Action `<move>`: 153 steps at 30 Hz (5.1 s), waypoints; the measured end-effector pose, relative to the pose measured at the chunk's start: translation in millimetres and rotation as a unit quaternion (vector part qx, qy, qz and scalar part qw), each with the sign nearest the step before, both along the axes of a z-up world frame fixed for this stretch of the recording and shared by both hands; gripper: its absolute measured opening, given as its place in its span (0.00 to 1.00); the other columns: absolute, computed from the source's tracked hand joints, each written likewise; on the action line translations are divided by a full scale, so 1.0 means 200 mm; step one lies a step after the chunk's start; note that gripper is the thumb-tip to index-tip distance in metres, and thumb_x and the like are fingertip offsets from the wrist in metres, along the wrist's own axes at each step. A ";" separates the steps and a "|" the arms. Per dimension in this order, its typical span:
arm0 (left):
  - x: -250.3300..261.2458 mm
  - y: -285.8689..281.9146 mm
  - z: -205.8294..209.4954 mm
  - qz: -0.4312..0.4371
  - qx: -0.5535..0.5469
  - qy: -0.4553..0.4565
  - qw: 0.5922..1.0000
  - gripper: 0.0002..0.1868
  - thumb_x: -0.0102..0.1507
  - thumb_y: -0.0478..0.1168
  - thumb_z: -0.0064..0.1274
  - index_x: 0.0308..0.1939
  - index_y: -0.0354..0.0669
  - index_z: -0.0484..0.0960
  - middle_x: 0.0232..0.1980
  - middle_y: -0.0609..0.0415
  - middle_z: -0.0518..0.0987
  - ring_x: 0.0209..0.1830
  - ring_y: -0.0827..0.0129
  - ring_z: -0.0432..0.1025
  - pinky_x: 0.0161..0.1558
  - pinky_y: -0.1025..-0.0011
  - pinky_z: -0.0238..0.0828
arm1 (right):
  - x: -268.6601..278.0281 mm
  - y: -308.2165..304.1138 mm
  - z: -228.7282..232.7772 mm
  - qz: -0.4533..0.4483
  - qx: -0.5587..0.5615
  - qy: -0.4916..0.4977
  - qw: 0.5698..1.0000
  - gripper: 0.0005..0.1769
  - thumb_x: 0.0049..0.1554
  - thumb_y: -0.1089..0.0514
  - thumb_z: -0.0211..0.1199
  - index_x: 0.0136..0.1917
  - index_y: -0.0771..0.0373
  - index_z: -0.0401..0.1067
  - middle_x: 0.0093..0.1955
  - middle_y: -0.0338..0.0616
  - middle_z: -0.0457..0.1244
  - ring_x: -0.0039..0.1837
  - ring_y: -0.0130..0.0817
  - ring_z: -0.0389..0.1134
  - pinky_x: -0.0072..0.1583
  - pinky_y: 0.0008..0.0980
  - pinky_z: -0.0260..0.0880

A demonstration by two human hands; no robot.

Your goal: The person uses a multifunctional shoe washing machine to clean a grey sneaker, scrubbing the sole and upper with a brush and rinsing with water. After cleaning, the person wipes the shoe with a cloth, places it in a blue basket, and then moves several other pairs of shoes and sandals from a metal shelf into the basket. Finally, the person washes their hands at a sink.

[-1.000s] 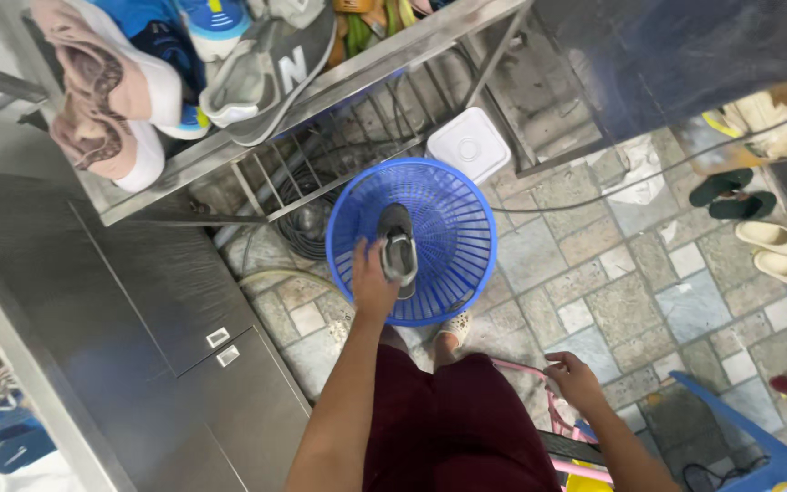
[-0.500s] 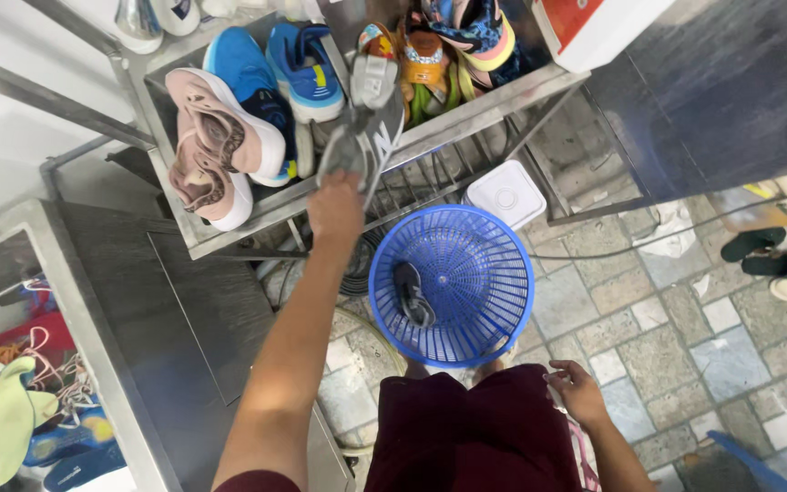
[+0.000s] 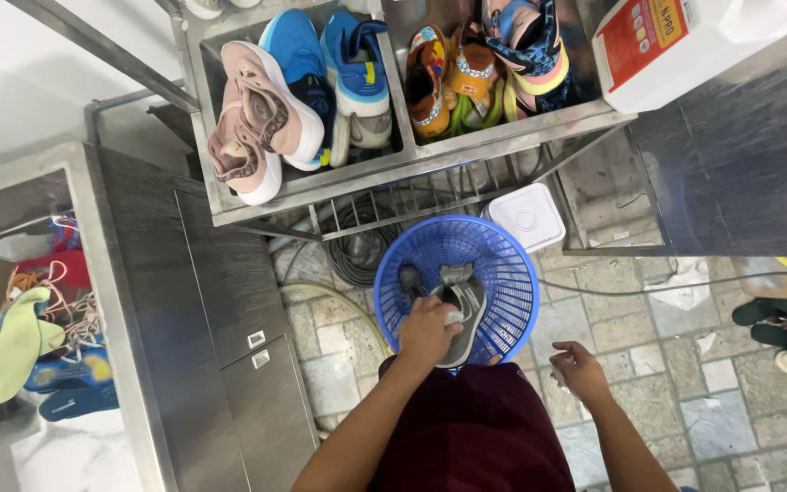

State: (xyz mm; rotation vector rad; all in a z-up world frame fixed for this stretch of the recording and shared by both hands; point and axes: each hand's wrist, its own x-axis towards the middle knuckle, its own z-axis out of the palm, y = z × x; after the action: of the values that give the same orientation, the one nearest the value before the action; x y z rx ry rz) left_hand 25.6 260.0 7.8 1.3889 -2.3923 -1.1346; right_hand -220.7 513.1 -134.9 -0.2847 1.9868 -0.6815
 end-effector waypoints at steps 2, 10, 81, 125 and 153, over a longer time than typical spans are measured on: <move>-0.05 -0.12 0.04 -0.001 -0.001 0.031 1.000 0.27 0.53 0.47 0.67 0.57 0.54 0.82 0.52 0.48 0.74 0.57 0.52 0.68 0.53 0.57 0.70 | -0.06 -0.06 -0.02 0.002 0.006 0.003 1.000 0.21 0.56 0.62 0.63 0.64 0.64 0.72 0.45 0.48 0.69 0.40 0.35 0.72 0.40 0.34 0.72; 0.17 -1.28 0.28 0.254 -0.294 0.143 0.910 0.52 0.58 0.40 0.74 0.78 0.36 0.56 0.72 0.27 0.55 0.72 0.37 0.57 0.71 0.50 0.56 | 0.02 0.05 -0.02 -0.018 0.024 -0.024 0.999 0.22 0.55 0.64 0.62 0.64 0.64 0.73 0.45 0.50 0.69 0.40 0.37 0.73 0.39 0.36 0.73; 0.48 -1.21 0.49 0.044 -0.185 0.069 0.979 0.20 0.54 0.34 0.69 0.47 0.32 0.80 0.46 0.38 0.81 0.46 0.45 0.77 0.48 0.59 0.72 | 0.33 0.48 0.01 -0.044 0.186 -0.090 0.977 0.23 0.54 0.64 0.67 0.64 0.62 0.75 0.44 0.56 0.73 0.39 0.39 0.74 0.42 0.36 0.75; -0.05 0.15 0.05 -0.018 -0.028 0.121 0.992 0.21 0.51 0.39 0.69 0.45 0.38 0.79 0.48 0.45 0.77 0.52 0.46 0.73 0.50 0.55 0.71 | -0.27 -0.28 -0.11 -0.005 0.020 -0.068 0.998 0.18 0.58 0.61 0.61 0.62 0.65 0.73 0.40 0.52 0.68 0.37 0.41 0.71 0.38 0.40 0.69; 0.05 -2.33 -0.39 0.110 -0.056 -0.178 0.976 0.43 0.48 0.62 0.67 0.52 0.27 0.80 0.54 0.32 0.80 0.55 0.44 0.75 0.56 0.58 0.71 | 0.79 -0.47 -0.18 -0.350 -0.090 0.033 0.932 0.42 0.51 0.59 0.67 0.76 0.63 0.56 0.71 0.55 0.57 0.62 0.37 0.65 0.62 0.40 0.66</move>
State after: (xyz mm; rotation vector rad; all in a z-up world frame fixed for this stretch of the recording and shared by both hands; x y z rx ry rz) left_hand 35.9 -205.5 -69.4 1.8943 -2.3962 -0.7359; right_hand -61.9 419.6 -171.3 0.3249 2.0855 -1.3199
